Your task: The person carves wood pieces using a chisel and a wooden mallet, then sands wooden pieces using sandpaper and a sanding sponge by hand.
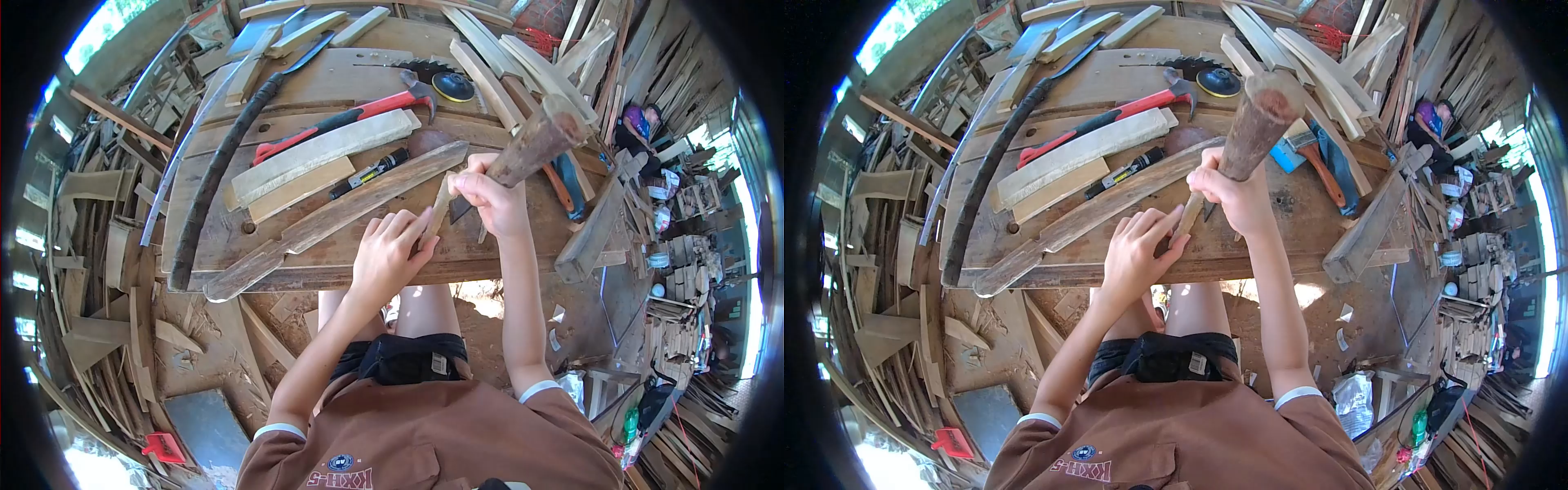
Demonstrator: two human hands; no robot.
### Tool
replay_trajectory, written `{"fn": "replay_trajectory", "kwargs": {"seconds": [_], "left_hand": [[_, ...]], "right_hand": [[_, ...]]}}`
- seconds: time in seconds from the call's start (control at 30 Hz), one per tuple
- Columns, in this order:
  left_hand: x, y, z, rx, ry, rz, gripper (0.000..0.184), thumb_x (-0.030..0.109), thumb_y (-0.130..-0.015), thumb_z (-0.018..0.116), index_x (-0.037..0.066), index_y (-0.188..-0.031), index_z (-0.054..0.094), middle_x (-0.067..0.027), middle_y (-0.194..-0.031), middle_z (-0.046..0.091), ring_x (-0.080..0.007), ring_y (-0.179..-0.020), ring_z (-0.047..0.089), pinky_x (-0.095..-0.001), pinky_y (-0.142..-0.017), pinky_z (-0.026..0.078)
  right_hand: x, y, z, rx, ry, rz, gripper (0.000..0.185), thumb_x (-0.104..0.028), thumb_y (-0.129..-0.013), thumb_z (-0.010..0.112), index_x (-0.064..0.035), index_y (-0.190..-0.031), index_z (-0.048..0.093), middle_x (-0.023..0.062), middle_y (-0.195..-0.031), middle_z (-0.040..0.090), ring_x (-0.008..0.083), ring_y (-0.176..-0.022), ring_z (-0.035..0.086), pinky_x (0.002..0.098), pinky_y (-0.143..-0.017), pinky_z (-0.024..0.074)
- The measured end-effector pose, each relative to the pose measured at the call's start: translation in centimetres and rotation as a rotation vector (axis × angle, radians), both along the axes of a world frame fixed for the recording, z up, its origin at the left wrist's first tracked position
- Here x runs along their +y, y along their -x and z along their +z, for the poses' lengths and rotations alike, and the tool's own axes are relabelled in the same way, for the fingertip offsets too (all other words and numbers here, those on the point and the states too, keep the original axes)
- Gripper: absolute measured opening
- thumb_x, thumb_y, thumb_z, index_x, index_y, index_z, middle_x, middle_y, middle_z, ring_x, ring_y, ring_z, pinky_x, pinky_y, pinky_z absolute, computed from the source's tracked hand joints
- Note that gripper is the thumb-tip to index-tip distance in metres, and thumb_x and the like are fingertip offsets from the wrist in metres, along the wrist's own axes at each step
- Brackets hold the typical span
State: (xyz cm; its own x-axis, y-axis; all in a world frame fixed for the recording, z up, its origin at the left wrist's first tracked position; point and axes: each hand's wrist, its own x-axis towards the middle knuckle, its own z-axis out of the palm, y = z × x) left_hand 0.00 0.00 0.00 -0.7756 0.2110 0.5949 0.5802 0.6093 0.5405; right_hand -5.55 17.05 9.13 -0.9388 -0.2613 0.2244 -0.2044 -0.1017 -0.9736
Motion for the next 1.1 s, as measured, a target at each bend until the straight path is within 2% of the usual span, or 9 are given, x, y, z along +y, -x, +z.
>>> {"fn": "replay_trajectory", "kwargs": {"seconds": [0.07,0.17,0.27,0.4,0.5,0.7,0.83,0.97,1.1], "left_hand": [[-0.1,0.2,-0.4,0.055,0.015,-0.013,0.034,0.019,-0.083,0.077,0.012,-0.115,0.072,-0.0015,-0.086,0.060,-0.0200,-0.078,0.059,-0.0341,-0.072,0.046],[-0.2,-0.2,0.1,0.036,0.045,-0.032,0.032,0.019,-0.083,0.075,0.011,-0.113,0.070,-0.0021,-0.088,0.057,-0.0197,-0.081,0.059,-0.0347,-0.074,0.046],[-0.1,-0.1,0.0,0.050,0.052,-0.030,0.032,0.018,-0.083,0.075,0.011,-0.114,0.070,-0.0019,-0.088,0.057,-0.0196,-0.081,0.059,-0.0347,-0.073,0.045],[-0.1,-0.1,0.1,0.049,0.058,-0.027,0.031,0.018,-0.083,0.075,0.011,-0.113,0.070,-0.0017,-0.087,0.057,-0.0196,-0.080,0.058,-0.0347,-0.072,0.045],[-0.1,-0.1,0.1,0.053,0.050,-0.019,0.031,0.018,-0.083,0.076,0.011,-0.113,0.071,-0.0013,-0.086,0.058,-0.0195,-0.079,0.058,-0.0342,-0.071,0.045],[0.0,-0.1,0.3,0.060,0.043,-0.005,0.031,0.017,-0.081,0.077,0.012,-0.111,0.073,-0.0007,-0.085,0.060,-0.0195,-0.076,0.059,-0.0332,-0.070,0.045],[0.0,-0.1,0.6,0.048,0.046,-0.007,0.030,0.016,-0.081,0.077,0.011,-0.111,0.074,-0.0008,-0.085,0.060,-0.0195,-0.076,0.059,-0.0334,-0.070,0.045],[0.0,0.0,0.6,0.036,0.038,-0.022,0.030,0.016,-0.081,0.077,0.011,-0.110,0.074,-0.0010,-0.084,0.060,-0.0195,-0.076,0.059,-0.0335,-0.070,0.045],[0.1,0.1,0.6,0.021,0.033,-0.037,0.031,0.015,-0.080,0.078,0.010,-0.110,0.074,-0.0011,-0.084,0.059,-0.0197,-0.075,0.059,-0.0334,-0.069,0.044]], "right_hand": [[0.4,0.0,-0.6,0.010,-0.012,0.034,0.039,0.001,-0.082,0.063,-0.0117,-0.057,0.037,-0.0060,-0.053,0.029,0.0065,-0.046,0.026,0.0326,-0.066,0.0397],[1.6,0.3,-0.8,-0.035,0.195,0.118,0.033,0.000,-0.081,0.066,-0.0097,-0.059,0.044,-0.0043,-0.053,0.037,0.0074,-0.047,0.035,0.0270,-0.060,0.0397],[2.7,1.6,-0.3,-0.139,0.293,0.173,0.035,0.000,-0.082,0.064,-0.0124,-0.059,0.041,-0.0052,-0.051,0.034,0.0074,-0.046,0.032,0.0302,-0.064,0.0421],[3.1,3.0,0.4,-0.167,0.180,0.304,0.035,-0.002,-0.083,0.063,-0.0135,-0.060,0.040,-0.0057,-0.050,0.034,0.0075,-0.045,0.030,0.0317,-0.066,0.0434],[2.6,3.0,0.7,-0.184,0.173,0.306,0.035,-0.001,-0.083,0.064,-0.0134,-0.059,0.041,-0.0057,-0.050,0.034,0.0071,-0.044,0.031,0.0310,-0.065,0.0435],[-0.1,0.8,1.1,-0.083,0.171,-0.047,0.039,0.001,-0.083,0.060,-0.0141,-0.057,0.036,-0.0066,-0.050,0.030,0.0063,-0.043,0.025,0.0302,-0.059,0.0350],[-0.6,0.0,0.9,-0.056,0.175,-0.134,0.039,0.001,-0.083,0.062,-0.0131,-0.055,0.038,-0.0059,-0.050,0.031,0.0065,-0.044,0.027,0.0302,-0.061,0.0390],[0.1,-0.1,0.4,-0.089,0.160,-0.021,0.034,0.000,-0.079,0.069,-0.0099,-0.057,0.045,-0.0045,-0.056,0.041,0.0053,-0.048,0.035,0.0236,-0.054,0.0355],[0.8,0.6,0.2,-0.121,0.187,0.054,0.035,0.000,-0.077,0.070,-0.0101,-0.057,0.043,-0.0051,-0.055,0.038,0.0052,-0.048,0.034,0.0223,-0.054,0.0348]]}}
